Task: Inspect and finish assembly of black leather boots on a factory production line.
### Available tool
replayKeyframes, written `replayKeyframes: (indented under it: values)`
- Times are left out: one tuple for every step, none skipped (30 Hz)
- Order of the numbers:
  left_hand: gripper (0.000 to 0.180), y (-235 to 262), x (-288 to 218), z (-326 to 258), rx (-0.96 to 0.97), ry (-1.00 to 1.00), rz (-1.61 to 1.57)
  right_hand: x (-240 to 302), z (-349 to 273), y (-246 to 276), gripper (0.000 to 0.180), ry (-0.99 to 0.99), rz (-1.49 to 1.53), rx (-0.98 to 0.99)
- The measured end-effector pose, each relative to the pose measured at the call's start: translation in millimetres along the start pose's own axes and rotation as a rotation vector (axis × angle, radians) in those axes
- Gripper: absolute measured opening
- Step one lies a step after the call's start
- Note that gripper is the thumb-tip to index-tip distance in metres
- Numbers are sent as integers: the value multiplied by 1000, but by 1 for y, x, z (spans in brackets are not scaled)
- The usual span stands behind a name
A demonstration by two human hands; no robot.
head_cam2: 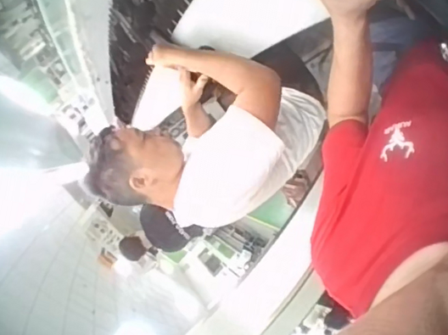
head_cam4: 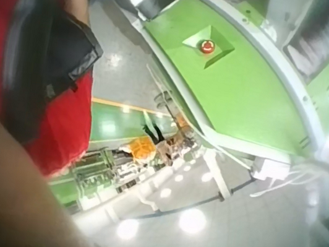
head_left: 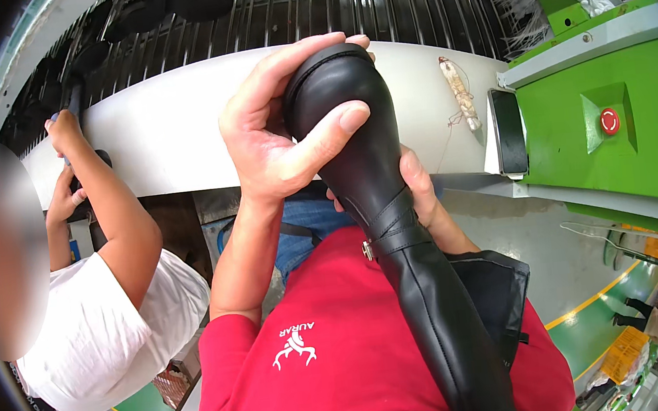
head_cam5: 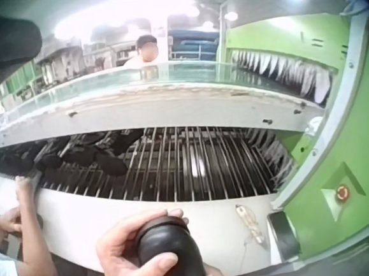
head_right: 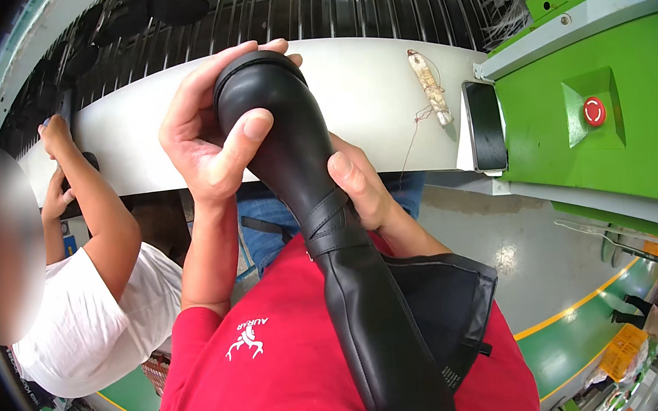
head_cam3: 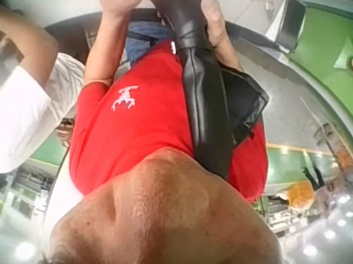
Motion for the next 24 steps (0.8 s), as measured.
replayKeyframes:
  values:
    - [61, 0, 0, -1, -3, 3, 0, 0, 0, 0, 102, 7, -7, -3]
    - [61, 1, -1, -1, -2, 0, 2, 1, 1, 0, 102, 14, -14, -6]
    - [61, 1, 0, -2, -3, 5, -1, 2, 1, -2, 102, 17, -15, -6]
    - [61, 2, 0, -2, -4, 9, -3, 2, 0, -3, 102, 10, -3, -19]
    - [61, 2, 1, -2, -2, 7, -3, 2, 0, -3, 102, 4, 9, -33]
    - [61, 3, 0, -2, -5, -4, -4, 2, 0, -3, 102, 7, 9, -32]
    - [62, 3, -1, -2, -8, -15, -5, 1, 0, -2, 101, -1, 7, -32]
    - [62, 3, 0, -2, -6, -17, -4, 0, 0, -2, 101, -10, 6, -32]
    - [62, 3, 0, -3, -9, -21, -2, 0, 0, -2, 101, -6, 6, -33]
    - [62, 3, 0, -4, -11, -24, -1, 2, 0, -4, 101, 5, 5, -34]
    - [62, 2, 0, -3, -9, -26, -1, 4, 0, -5, 100, 17, 5, -35]
    - [62, 1, 0, -3, -11, -17, -20, 7, 1, -5, 100, 17, 5, -35]
    - [62, 1, 0, -3, -14, -8, -39, 8, 1, -6, 101, -7, -16, -27]
    - [62, 1, -1, -4, -14, -8, -40, 7, 1, -7, 102, -32, -37, -18]
    - [63, 2, 0, -4, -21, 5, -30, 7, 1, -8, 102, -30, -37, -17]
    - [63, 3, 1, -4, -29, 18, -21, 6, 1, -7, 102, -29, -29, -31]
    - [63, 3, 1, -4, -30, 16, -20, 5, 1, -5, 103, -29, -22, -46]
    - [63, 3, 0, -3, -25, 8, -7, 3, 1, -4, 103, -29, -22, -44]
    - [64, 3, -1, -3, -21, 0, 6, 1, 0, -3, 104, -21, -11, -44]
    - [64, 3, -1, -2, -22, 0, 7, 1, 0, -3, 105, -13, -1, -45]
    - [64, 3, -2, -3, -22, -9, 12, 2, 0, -4, 105, -14, -1, -43]
    - [63, 3, -2, -3, -21, -17, 16, 4, 0, -5, 106, -17, -4, -47]
    - [63, 4, -2, -3, -22, -17, 16, 5, 0, -6, 107, -20, -7, -51]
    - [63, 3, -3, -2, -19, -21, 14, 4, 0, -5, 107, -20, -7, -51]
Point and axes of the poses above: each hand's wrist, its own z-axis towards the middle knuckle, its own y-axis out of the back of the hand, x = y × z, the point moved 10 cm from there along z, towards the middle knuckle, and after that the axes turned 7 degrees about z, right-handed, at the moved point
